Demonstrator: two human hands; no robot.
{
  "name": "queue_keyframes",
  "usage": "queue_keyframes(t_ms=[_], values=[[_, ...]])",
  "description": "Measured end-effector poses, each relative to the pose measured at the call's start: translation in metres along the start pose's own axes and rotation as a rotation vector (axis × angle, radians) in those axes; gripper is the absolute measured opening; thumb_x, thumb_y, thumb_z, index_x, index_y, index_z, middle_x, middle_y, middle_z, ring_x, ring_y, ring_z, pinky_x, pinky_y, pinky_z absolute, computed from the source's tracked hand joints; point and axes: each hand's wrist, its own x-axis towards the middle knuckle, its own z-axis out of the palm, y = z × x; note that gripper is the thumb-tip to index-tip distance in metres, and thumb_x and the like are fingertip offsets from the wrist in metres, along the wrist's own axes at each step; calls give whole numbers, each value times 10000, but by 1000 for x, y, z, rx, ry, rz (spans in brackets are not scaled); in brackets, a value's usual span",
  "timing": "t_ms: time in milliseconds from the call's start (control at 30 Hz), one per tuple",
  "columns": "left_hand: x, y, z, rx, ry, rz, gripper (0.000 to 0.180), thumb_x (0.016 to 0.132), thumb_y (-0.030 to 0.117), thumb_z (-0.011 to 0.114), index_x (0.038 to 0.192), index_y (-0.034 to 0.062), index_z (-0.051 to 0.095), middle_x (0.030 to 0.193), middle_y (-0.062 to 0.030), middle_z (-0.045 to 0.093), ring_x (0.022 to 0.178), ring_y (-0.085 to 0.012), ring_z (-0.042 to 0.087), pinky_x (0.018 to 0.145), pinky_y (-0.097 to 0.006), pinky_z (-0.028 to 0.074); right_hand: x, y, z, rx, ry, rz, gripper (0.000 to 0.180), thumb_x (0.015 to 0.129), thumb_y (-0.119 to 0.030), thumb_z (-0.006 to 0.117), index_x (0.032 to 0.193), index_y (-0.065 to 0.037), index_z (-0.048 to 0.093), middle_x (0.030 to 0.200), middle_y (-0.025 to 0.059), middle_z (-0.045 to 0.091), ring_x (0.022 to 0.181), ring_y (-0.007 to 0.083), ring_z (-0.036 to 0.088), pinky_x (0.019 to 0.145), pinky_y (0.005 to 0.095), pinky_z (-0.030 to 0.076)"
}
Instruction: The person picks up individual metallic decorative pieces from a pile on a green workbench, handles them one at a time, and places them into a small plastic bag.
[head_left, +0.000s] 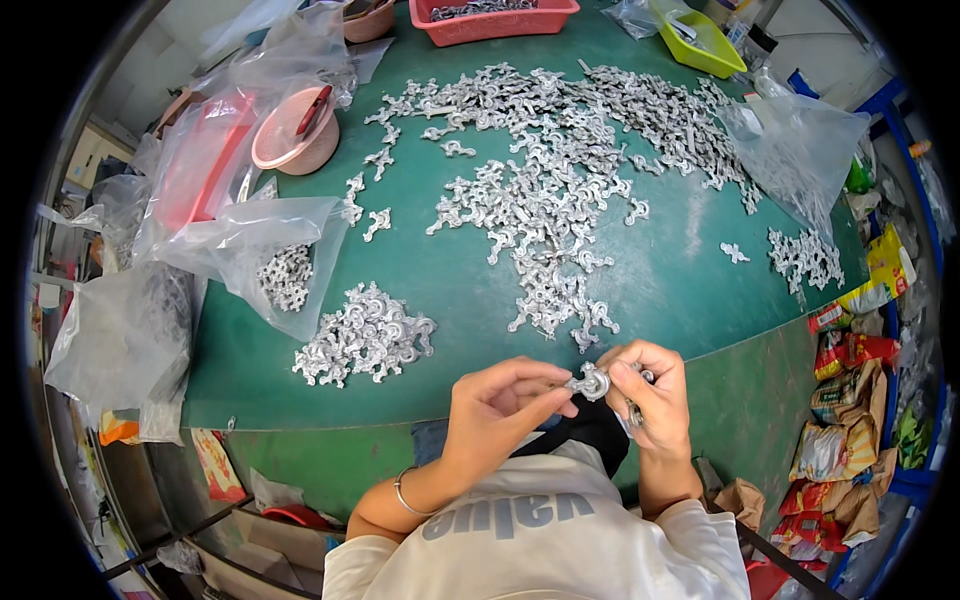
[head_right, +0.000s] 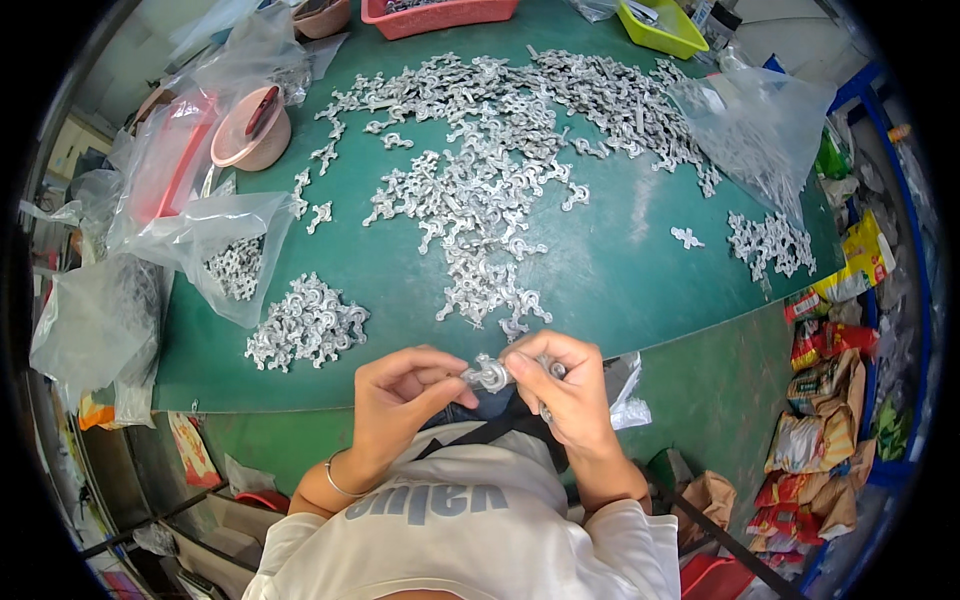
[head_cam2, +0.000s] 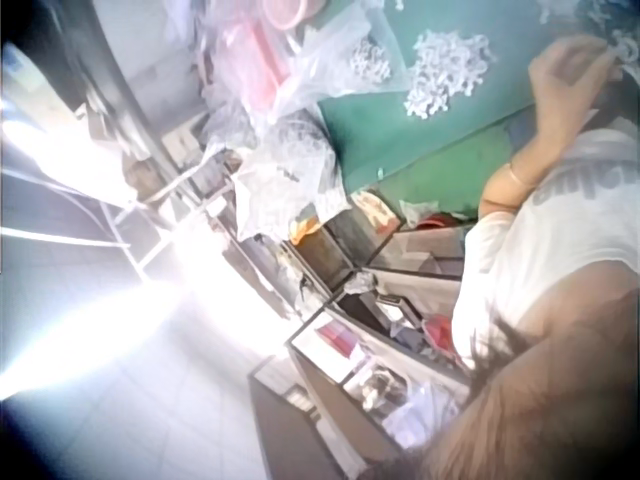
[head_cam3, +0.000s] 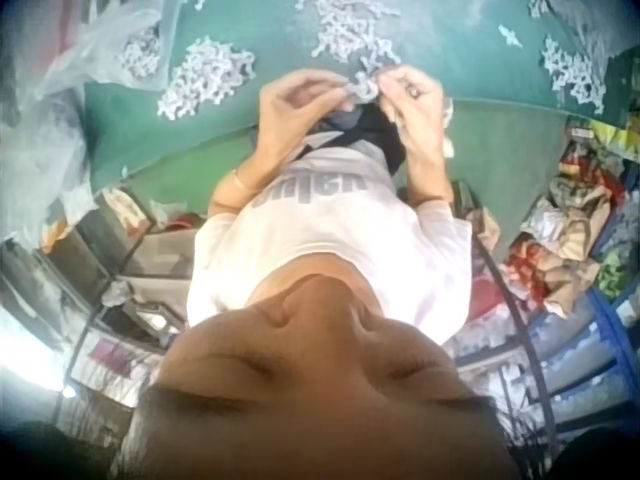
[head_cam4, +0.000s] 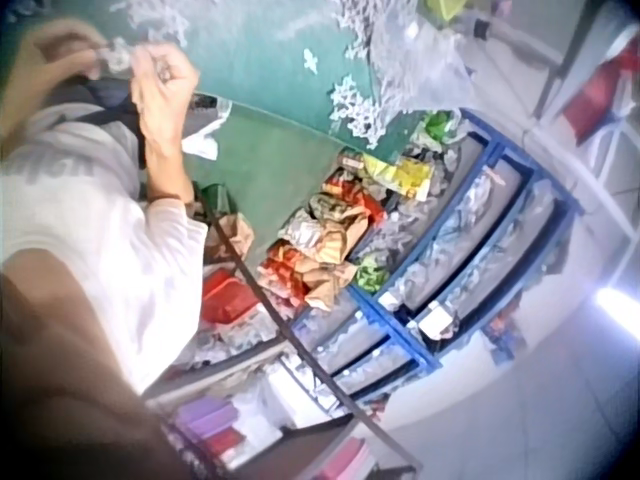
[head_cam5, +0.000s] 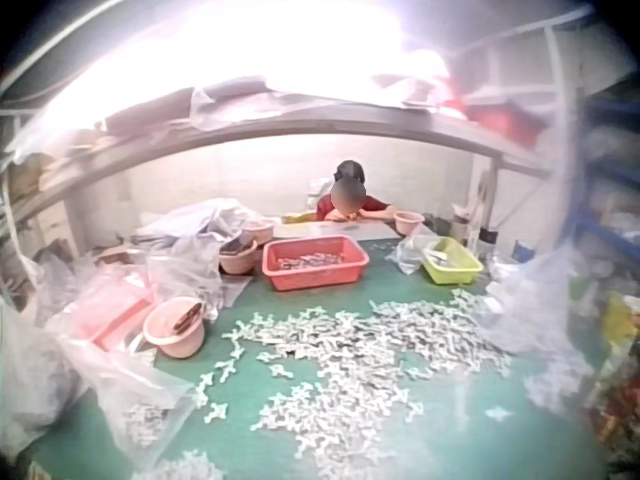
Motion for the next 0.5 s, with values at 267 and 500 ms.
queue_keyframes(t_ms=[267, 500], values=[[-4, 5, -6, -185, -23, -165, 165, 767, -92, 582, 932, -84, 580, 867, -126, 594, 742, -175, 616, 694, -259, 509, -1, 2, 1, -41, -2, -97, 57, 784, -14, 600, 775, 42, 603, 756, 102, 600, 494, 72, 466, 462, 191, 349], [-3, 1, -5, -114, -90, 35, 213, 733, -139, 586, 938, -82, 576, 996, -154, 539, 900, -173, 564, 775, -272, 504, -1, -2, 0, -267, -69, -383, 78, 713, 28, 643, 791, 38, 636, 838, 148, 625, 783, 195, 588, 717, 294, 455]])
